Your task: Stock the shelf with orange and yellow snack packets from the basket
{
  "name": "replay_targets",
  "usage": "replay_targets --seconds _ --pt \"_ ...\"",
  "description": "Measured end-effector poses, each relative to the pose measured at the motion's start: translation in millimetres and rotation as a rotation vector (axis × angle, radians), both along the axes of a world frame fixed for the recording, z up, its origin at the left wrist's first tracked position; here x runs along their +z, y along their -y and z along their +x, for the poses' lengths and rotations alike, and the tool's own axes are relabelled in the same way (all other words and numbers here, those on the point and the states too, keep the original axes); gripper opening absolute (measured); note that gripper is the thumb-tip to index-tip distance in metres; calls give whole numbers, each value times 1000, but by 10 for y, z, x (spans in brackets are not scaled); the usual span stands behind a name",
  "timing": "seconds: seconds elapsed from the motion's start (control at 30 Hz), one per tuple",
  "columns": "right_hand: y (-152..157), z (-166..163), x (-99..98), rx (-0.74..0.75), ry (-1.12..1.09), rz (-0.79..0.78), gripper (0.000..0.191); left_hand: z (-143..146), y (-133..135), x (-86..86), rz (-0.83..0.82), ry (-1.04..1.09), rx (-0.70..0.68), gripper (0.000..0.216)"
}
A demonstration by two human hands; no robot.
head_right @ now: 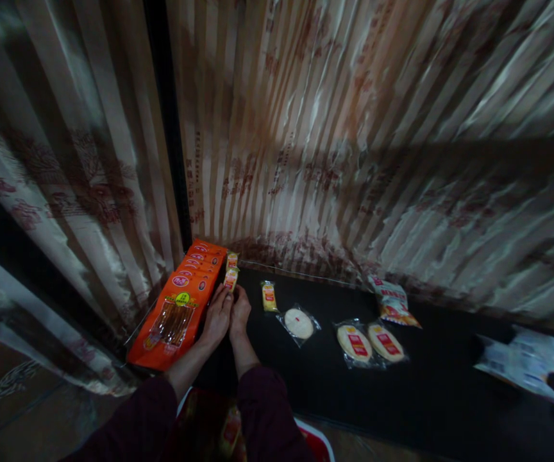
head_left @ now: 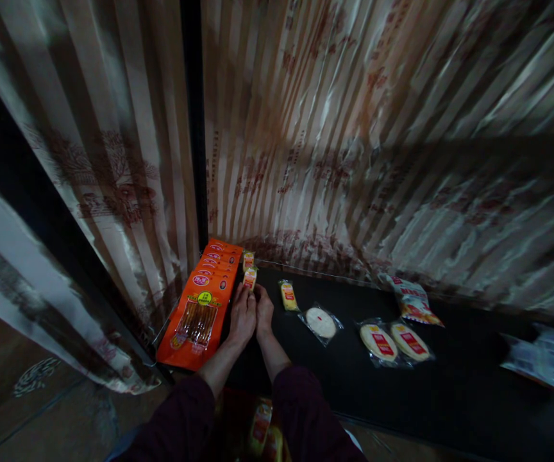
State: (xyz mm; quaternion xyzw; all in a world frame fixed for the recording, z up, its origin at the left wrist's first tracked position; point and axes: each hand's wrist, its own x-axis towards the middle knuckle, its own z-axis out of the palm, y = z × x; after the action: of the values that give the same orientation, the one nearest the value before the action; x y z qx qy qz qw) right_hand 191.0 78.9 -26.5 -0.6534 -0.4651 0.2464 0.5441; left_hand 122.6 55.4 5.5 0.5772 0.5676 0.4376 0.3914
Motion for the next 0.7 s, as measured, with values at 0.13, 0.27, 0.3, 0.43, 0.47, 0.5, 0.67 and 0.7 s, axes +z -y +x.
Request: replay_targets --seconds 0.13,0.27,0.3,0.43,0.47,0.5,0.67,0.7 --pt "-50 10 14 -3 -10 12 33 -16 -49 59 -36 7 -39 49" --pt "-108 16 30 -20 -19 -8 28 -17 -121 39 -83 45 -71 50" --pt "-122 16 37 -23 -20 -12 28 -13 -139 21 -94 54 -68 50" --pt "-166 16 72 -35 -20 -40 27 -5 -201 -50 -116 78 -57 48" --pt "-173 15 81 -38 -22 -47 26 -7 -210 -58 -117 82 -63 48" --pt "-180 14 90 -40 -25 -53 26 -11 -218 -61 -118 86 -70 48" --pt "-199 1 132 -38 -24 -56 21 -29 -221 -5 -134 107 -87 50" --pt "-202 -1 138 -38 -17 -62 21 -29 -218 9 -135 112 -91 51"
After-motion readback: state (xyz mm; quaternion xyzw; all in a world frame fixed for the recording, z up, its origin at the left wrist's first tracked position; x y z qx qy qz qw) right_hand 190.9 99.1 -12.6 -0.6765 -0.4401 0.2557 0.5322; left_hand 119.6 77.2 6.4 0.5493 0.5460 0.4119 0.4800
